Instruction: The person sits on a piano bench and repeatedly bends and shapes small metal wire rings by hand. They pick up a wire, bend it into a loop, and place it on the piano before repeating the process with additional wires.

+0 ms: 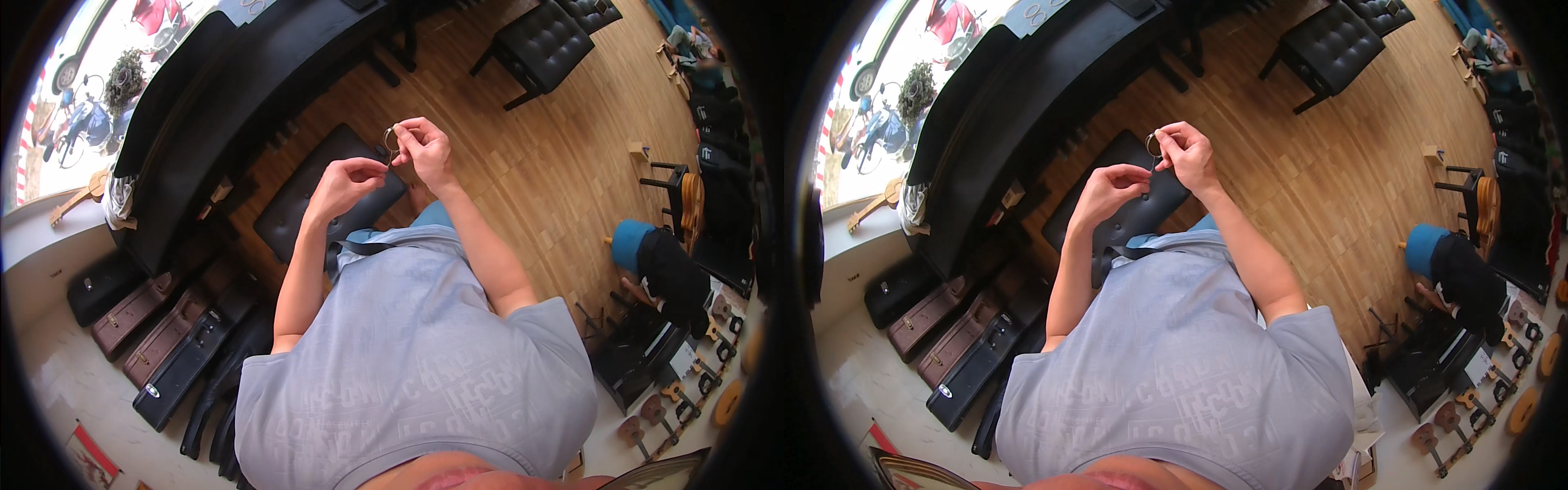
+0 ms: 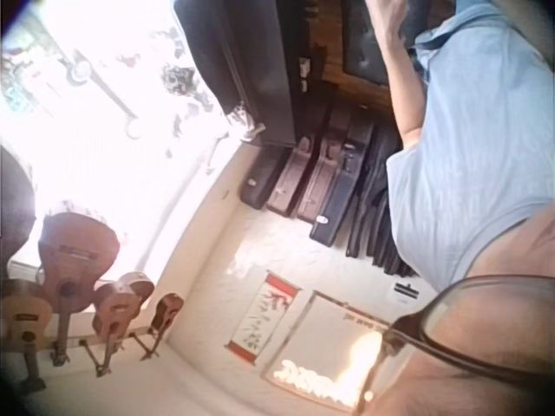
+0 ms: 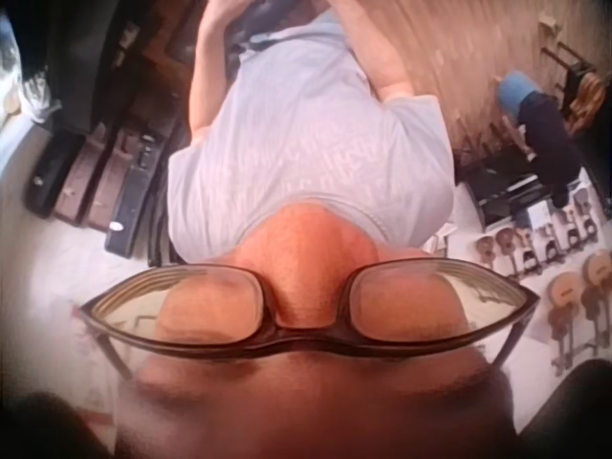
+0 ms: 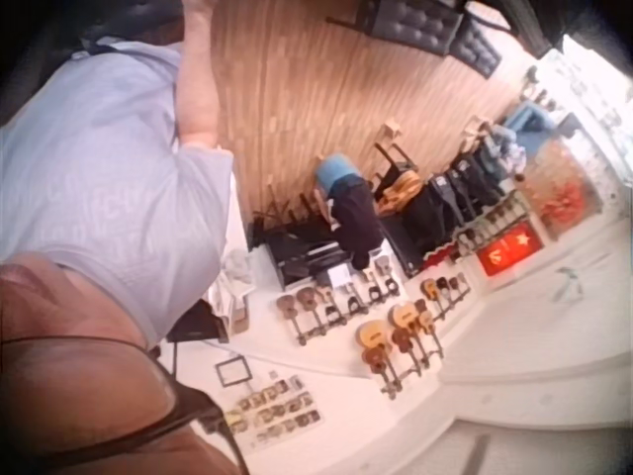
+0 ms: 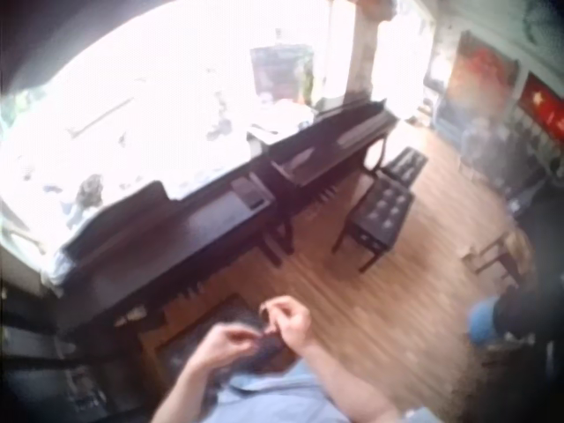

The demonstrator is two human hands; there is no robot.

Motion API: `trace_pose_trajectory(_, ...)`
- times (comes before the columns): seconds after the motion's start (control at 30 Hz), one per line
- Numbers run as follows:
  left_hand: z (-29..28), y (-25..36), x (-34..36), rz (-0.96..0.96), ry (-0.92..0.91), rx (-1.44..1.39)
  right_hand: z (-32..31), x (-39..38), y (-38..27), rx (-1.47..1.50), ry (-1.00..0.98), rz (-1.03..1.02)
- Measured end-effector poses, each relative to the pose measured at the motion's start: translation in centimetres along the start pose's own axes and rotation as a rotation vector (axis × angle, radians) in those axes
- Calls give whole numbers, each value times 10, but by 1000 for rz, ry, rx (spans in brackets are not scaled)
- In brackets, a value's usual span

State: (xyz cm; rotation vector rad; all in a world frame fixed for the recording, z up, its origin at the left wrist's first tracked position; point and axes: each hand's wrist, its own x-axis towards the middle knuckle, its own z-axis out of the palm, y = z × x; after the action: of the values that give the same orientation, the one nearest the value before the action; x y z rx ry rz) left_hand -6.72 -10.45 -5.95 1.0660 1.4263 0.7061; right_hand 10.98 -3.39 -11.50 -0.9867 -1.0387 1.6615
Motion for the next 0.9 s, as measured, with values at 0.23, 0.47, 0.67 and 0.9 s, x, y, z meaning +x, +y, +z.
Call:
trace_pose_trajectory(0.23,-6,0,6,167,239,288,0,-5,-12,357,-11,255)
trace_pose_trajectory(0.47,6,-27,21,370,356,-8,2,-11,-5,868,-142,549)
trace_pose_trajectory(0.67,15,-38,21,502,444,-50,26,-26,-18,780,-191,582)
trace_pose_trajectory(0.9,5,-44,10,430,419,-46,40,-31,-20,522,-178,521)
